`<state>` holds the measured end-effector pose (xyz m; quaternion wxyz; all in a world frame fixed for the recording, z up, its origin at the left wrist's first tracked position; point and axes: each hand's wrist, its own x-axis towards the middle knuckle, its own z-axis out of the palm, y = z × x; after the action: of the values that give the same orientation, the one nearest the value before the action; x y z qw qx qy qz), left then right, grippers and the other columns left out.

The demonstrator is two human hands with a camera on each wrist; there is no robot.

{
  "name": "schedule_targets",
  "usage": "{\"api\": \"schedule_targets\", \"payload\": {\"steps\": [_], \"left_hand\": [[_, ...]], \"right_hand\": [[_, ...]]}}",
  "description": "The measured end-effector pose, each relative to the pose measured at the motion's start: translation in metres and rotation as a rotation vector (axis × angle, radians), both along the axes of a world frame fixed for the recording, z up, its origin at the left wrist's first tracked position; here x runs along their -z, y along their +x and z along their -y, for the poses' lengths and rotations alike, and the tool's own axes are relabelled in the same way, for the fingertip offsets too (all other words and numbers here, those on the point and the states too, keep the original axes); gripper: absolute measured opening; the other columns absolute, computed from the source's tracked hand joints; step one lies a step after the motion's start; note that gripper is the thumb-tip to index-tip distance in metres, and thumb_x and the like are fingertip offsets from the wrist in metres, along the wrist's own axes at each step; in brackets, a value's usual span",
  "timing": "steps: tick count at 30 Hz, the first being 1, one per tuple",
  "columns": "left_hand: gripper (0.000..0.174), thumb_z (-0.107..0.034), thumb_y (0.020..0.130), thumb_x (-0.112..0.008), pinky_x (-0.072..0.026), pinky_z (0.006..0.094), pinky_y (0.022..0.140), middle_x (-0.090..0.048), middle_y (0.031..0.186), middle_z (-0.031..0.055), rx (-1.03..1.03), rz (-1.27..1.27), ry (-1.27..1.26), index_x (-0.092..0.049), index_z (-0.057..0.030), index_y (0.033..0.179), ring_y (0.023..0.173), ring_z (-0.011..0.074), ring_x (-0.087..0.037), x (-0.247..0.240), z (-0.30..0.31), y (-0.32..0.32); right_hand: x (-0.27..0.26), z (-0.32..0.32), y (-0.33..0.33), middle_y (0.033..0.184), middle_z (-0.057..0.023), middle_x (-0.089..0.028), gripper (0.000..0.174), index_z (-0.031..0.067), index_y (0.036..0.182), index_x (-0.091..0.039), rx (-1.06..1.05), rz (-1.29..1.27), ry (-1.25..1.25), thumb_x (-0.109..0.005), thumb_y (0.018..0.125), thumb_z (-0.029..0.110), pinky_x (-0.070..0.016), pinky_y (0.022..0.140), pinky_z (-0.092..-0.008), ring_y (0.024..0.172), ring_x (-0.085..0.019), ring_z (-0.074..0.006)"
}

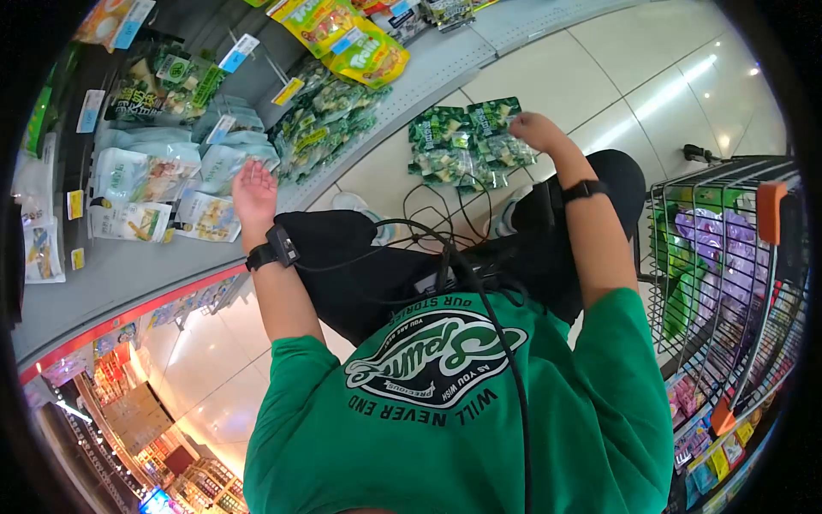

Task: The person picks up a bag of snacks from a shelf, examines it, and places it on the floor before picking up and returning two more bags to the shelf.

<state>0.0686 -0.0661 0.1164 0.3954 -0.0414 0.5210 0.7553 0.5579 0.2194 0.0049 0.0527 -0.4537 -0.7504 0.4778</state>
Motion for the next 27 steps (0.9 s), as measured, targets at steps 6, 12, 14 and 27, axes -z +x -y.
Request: {"api": "schedule_targets", "payload": {"steps": [6,12,14,27], "left_hand": [[0.023,-0.028,0.087,-0.055,-0.0458,0.0309,0.071,-0.057,0.090,0.0016,0.006,-0.027,-0.089,-0.059,-0.0106,0.101,0.080,0.0163,-0.054,0.004,-0.007,0.004],[0.034,-0.038,0.089,-0.049,-0.0419,0.0310,0.071,-0.057,0.089,0.0026,0.004,-0.075,-0.135,-0.056,-0.0104,0.108,0.080,0.0172,-0.053,-0.003,-0.012,0.014],[0.035,-0.039,0.090,-0.048,-0.0418,0.0312,0.071,-0.058,0.089,0.0029,0.013,-0.075,-0.158,-0.055,-0.0097,0.108,0.079,0.0174,-0.053,-0.005,-0.016,0.012],[0.047,-0.046,0.094,-0.041,-0.0429,0.0318,0.070,-0.058,0.088,0.0051,0.153,-0.029,-0.125,-0.053,-0.0061,0.115,0.080,0.0182,-0.052,-0.010,-0.059,0.012]], "right_hand": [[0.103,0.000,-0.036,0.081,-0.0073,-0.064,0.028,0.0021,0.101,-0.059,0.316,0.253,-0.390,-0.054,0.084,0.024,-0.0487,0.055,-0.0401,0.071,-0.062,-0.0191],[0.247,0.075,-0.026,0.109,-0.0192,-0.060,0.035,0.0056,0.108,-0.061,-0.167,0.548,-0.017,-0.047,0.086,0.029,-0.0464,0.083,-0.0444,0.098,-0.059,-0.0332],[0.245,0.076,-0.038,0.119,-0.0235,-0.056,0.042,0.0016,0.108,-0.062,-0.065,0.699,-0.276,-0.041,0.089,0.033,-0.0424,0.092,-0.0429,0.112,-0.054,-0.0350],[0.305,0.027,-0.007,0.110,-0.0095,-0.055,0.035,0.0139,0.123,-0.055,1.159,0.165,-0.926,-0.050,0.089,0.023,-0.0464,0.071,-0.0378,0.092,-0.053,-0.0233]]}}
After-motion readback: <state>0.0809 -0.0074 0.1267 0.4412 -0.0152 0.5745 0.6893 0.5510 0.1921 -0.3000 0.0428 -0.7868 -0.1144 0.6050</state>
